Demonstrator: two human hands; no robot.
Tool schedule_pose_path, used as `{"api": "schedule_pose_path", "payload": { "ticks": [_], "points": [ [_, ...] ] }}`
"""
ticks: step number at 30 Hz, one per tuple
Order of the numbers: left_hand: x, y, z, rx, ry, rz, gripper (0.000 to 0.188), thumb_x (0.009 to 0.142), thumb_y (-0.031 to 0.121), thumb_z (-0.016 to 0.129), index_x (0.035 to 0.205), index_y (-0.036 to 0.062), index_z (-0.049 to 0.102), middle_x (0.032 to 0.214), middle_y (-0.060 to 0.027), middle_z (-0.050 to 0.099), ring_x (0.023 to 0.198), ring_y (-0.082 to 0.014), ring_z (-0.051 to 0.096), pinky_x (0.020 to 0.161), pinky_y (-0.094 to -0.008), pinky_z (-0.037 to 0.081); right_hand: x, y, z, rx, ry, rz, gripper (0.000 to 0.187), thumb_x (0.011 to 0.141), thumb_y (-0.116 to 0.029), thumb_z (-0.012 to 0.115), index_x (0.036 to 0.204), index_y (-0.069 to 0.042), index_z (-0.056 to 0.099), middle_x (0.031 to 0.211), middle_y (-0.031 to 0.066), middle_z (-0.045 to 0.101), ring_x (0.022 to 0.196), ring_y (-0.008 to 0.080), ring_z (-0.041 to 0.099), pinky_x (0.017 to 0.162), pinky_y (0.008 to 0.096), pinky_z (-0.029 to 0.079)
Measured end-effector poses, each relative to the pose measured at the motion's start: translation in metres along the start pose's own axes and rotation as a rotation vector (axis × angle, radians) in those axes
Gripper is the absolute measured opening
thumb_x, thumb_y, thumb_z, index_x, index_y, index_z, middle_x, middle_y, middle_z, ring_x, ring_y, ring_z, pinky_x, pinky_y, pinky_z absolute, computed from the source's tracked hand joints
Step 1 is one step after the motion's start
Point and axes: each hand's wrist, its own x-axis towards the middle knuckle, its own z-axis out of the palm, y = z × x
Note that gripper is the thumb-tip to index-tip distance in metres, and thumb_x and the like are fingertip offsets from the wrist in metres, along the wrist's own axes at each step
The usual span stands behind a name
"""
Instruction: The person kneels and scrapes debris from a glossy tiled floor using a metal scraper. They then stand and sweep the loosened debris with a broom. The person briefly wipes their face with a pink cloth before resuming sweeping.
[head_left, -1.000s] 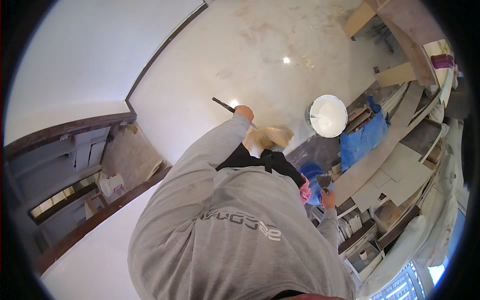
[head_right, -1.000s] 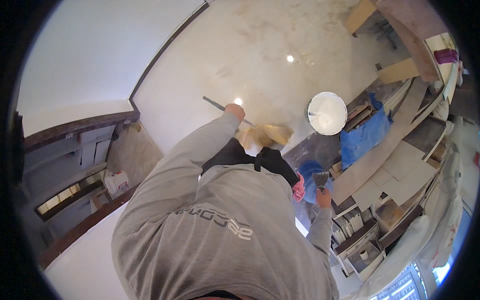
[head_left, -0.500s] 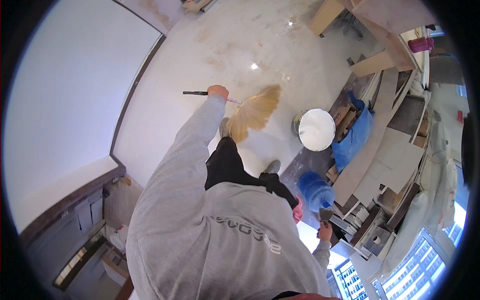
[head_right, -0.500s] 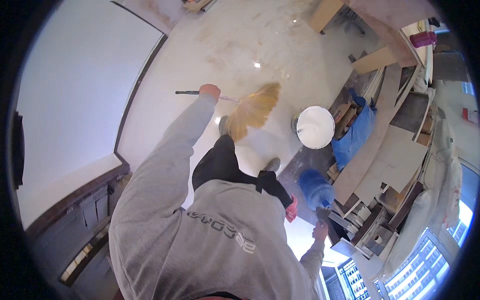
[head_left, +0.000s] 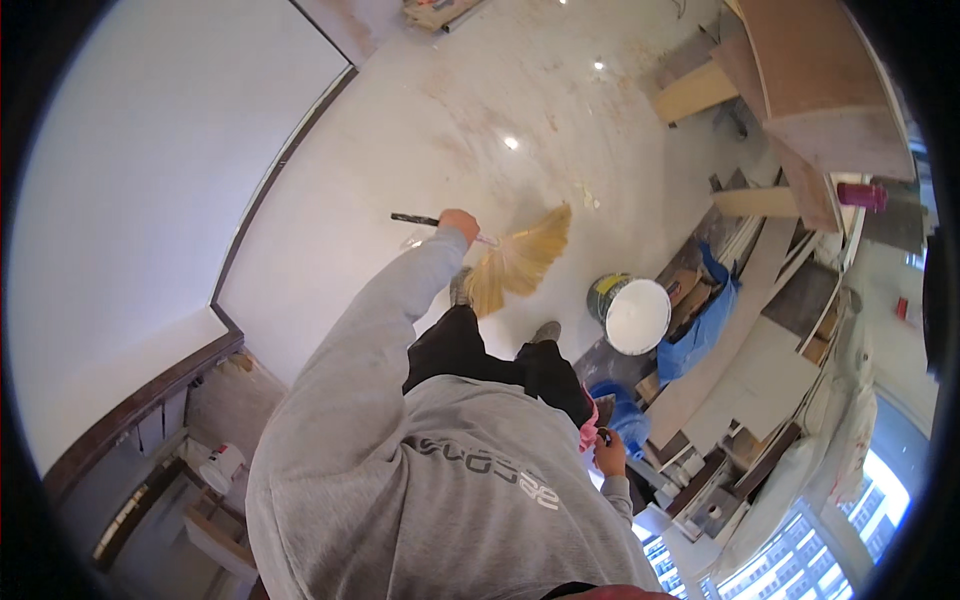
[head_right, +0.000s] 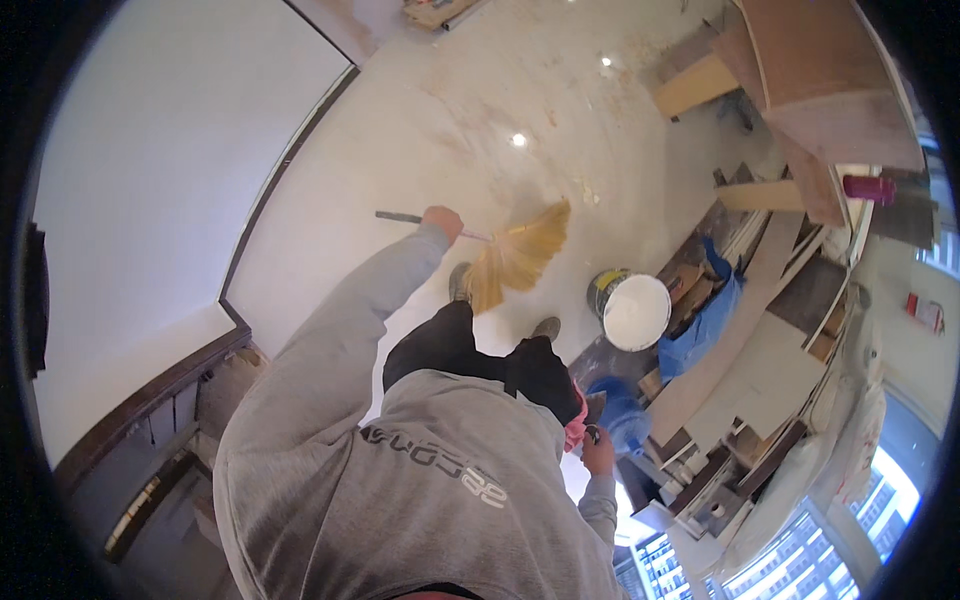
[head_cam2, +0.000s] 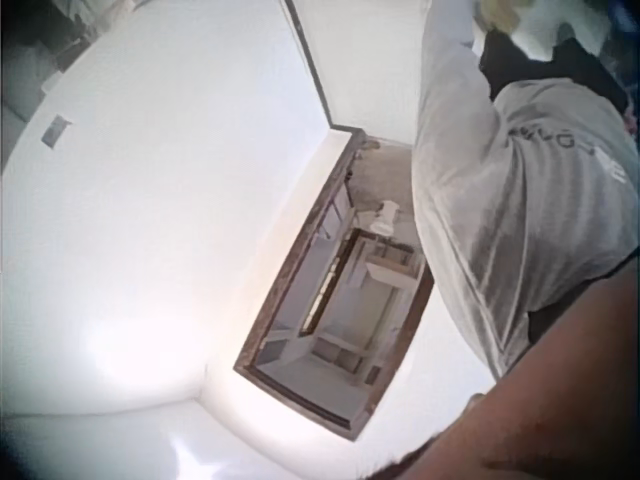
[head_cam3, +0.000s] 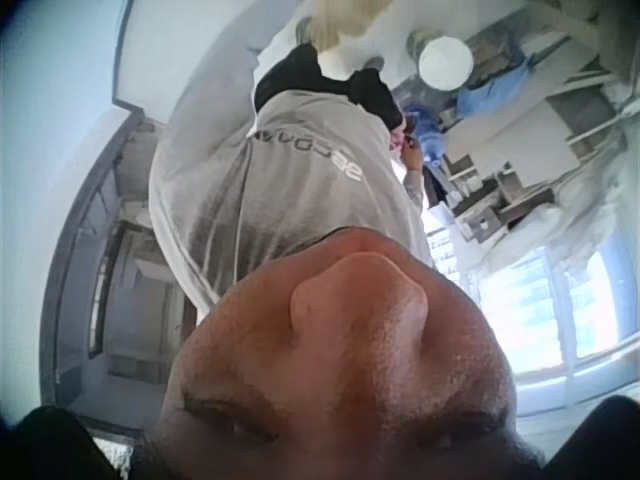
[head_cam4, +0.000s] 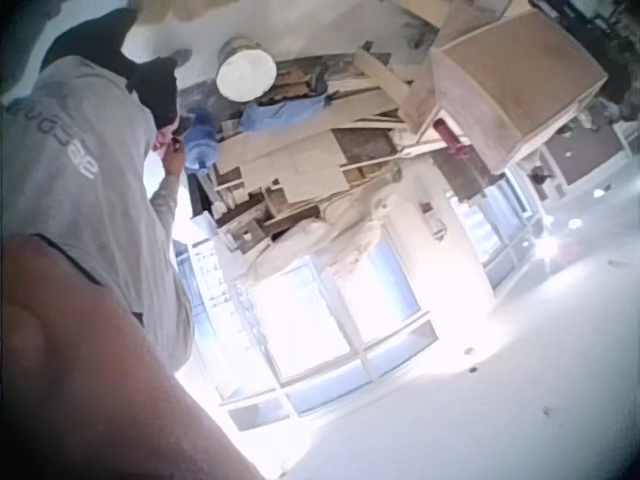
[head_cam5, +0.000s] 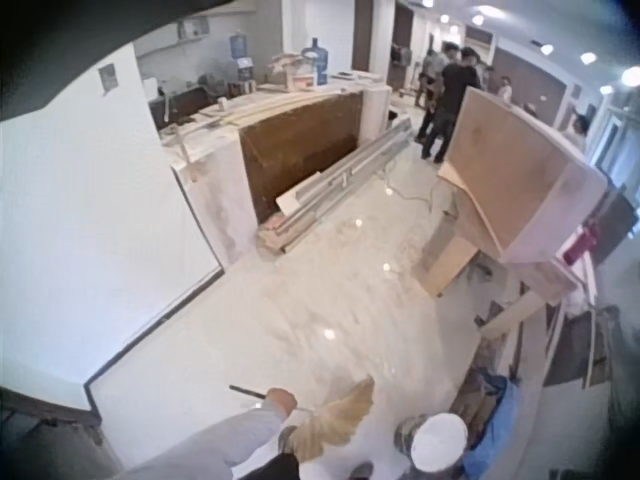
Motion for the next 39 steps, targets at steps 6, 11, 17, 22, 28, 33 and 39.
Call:
{"api": "schedule_pose_path", "payload": {
  "ticks": [6, 11, 17, 22, 28, 33, 39],
  "points": [
    [0.006, 0.030, -0.004, -0.126, -0.091, -0.071, 0.024, 0.090, 0.018, 0.055, 0.106, 0.0130, 0.071, 0.107, -0.0062, 0.070, 0.101, -0.0275, 0.066, 0.074, -0.0463, 0.054, 0.084, -0.056, -0.071, 0.125, -0.061, 0.013, 0.029, 0.085, -0.019, 0.064, 0.110, -0.006, 0.057, 0.068, 0.0065, 0.060, 0.047, 0.0155, 0.057, 0.036, 0.0313, 0.043],
    [0.011, 0.052, -0.016, -0.120, -0.156, -0.124, 0.023, 0.089, 0.019, 0.056, 0.105, 0.0123, 0.071, 0.106, -0.0050, 0.070, 0.101, -0.0290, 0.065, 0.074, -0.0522, 0.052, 0.167, -0.075, -0.129, 0.022, -0.180, -0.088, 0.022, 0.088, -0.018, 0.062, 0.107, -0.009, 0.056, 0.060, 0.0052, 0.055, 0.040, 0.0152, 0.050, 0.033, 0.0308, 0.038],
    [0.080, 0.032, -0.047, -0.008, -0.098, -0.209, 0.022, 0.089, 0.018, 0.055, 0.101, 0.0130, 0.073, 0.103, -0.0047, 0.071, 0.099, -0.0280, 0.066, 0.070, -0.0490, 0.051, 0.287, -0.084, -0.227, 0.077, -0.136, -0.219, 0.016, 0.090, -0.017, 0.061, 0.102, -0.010, 0.054, 0.056, 0.0028, 0.052, 0.039, 0.0138, 0.049, 0.032, 0.0294, 0.037],
    [0.144, 0.019, -0.120, 0.109, 0.030, -0.233, 0.021, 0.090, 0.016, 0.053, 0.097, 0.0119, 0.073, 0.099, -0.0053, 0.071, 0.096, -0.0259, 0.067, 0.068, -0.0458, 0.052, 0.286, -0.096, -0.292, 0.137, -0.015, -0.102, 0.022, 0.090, -0.019, 0.060, 0.109, -0.010, 0.052, 0.059, 0.0027, 0.052, 0.038, 0.0128, 0.047, 0.031, 0.0289, 0.036],
    [0.147, -0.002, -0.196, 0.274, 0.121, -0.385, 0.023, 0.090, 0.015, 0.054, 0.106, 0.0101, 0.070, 0.105, -0.0072, 0.069, 0.098, -0.0269, 0.066, 0.071, -0.0455, 0.053, 0.273, -0.046, -0.289, 0.071, 0.015, -0.001, 0.024, 0.089, -0.019, 0.060, 0.110, -0.008, 0.053, 0.059, 0.0040, 0.053, 0.037, 0.0136, 0.048, 0.031, 0.0297, 0.037],
    [0.043, -0.016, -0.187, -0.080, 0.446, -0.628, 0.011, 0.086, 0.013, 0.055, 0.091, 0.0092, 0.064, 0.098, -0.0122, 0.067, 0.095, -0.0285, 0.065, 0.075, -0.0414, 0.054, 0.263, -0.029, -0.260, -0.052, -0.066, 0.027, 0.022, 0.087, -0.018, 0.061, 0.105, -0.006, 0.055, 0.058, 0.0040, 0.054, 0.038, 0.0149, 0.051, 0.033, 0.0311, 0.039],
    [-0.151, -0.050, -0.084, -0.693, 0.078, -0.830, 0.030, 0.079, 0.029, 0.067, 0.094, 0.0033, 0.061, 0.085, -0.0141, 0.066, 0.075, -0.0264, 0.066, 0.065, -0.0404, 0.053, 0.285, -0.083, -0.245, -0.097, -0.148, -0.123, 0.021, 0.088, -0.018, 0.061, 0.105, -0.008, 0.056, 0.058, 0.0052, 0.053, 0.037, 0.0157, 0.048, 0.031, 0.0315, 0.036]
  ]
}}
